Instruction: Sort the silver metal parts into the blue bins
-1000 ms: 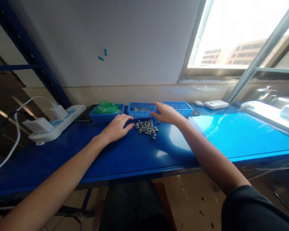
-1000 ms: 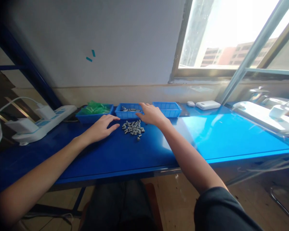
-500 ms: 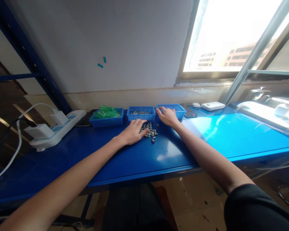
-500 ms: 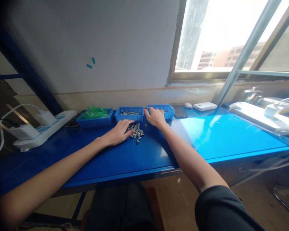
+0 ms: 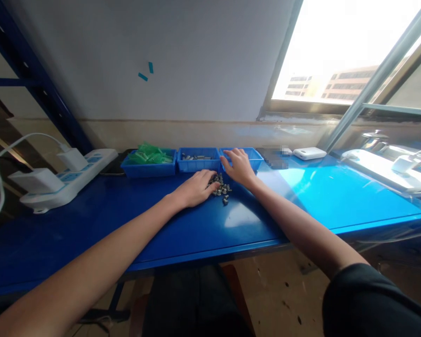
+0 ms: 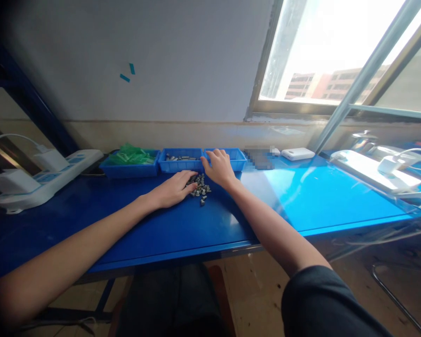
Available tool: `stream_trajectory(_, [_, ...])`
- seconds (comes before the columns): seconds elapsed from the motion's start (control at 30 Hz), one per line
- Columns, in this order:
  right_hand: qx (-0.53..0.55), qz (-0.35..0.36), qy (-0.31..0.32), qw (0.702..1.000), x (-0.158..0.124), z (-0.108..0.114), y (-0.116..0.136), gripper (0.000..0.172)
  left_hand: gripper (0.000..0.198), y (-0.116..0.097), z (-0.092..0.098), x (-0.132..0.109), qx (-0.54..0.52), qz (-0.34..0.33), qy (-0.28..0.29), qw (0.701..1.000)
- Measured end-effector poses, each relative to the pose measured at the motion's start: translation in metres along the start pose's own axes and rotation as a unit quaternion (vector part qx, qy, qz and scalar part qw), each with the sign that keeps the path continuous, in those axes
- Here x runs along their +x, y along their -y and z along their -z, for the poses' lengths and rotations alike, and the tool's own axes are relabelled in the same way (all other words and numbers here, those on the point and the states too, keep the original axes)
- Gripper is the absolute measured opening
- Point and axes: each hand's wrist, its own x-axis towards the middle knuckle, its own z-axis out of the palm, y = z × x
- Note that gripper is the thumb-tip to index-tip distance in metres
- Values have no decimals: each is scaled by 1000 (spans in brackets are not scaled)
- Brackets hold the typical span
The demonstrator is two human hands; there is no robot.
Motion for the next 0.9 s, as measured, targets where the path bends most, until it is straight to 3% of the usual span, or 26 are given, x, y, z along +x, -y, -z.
stream_trajectory(0.1, [56,23,-33,998,-4,17,1,30,49,6,6,-6,-21,29,-31,999])
stream_trajectory(0.3, [157,52,127,978,-19,32,27,23,38,31,27,-11,32,58,-24,998])
stream_trajectory(0.5, [183,86,148,968,-23,26,42,19,19,39,25,-9,32,82,-43,995])
stream_trajectory(0.6, [190,93,122,970,-23,23,41,19,9,32,22,-8,-68,107,-95,987])
stream_trajectory(0.7, [207,138,80,965,-24,20,40,27,22,18,22,-7,-259,123,-150,946])
stream_trajectory(0.8, [220,185,62,956,-26,19,44,25,41,5,26,-8,-405,99,-130,900])
stream_trajectory(0.9, [216,205,40,954,-28,26,51,16,51,0,29,-9,-445,90,-112,884])
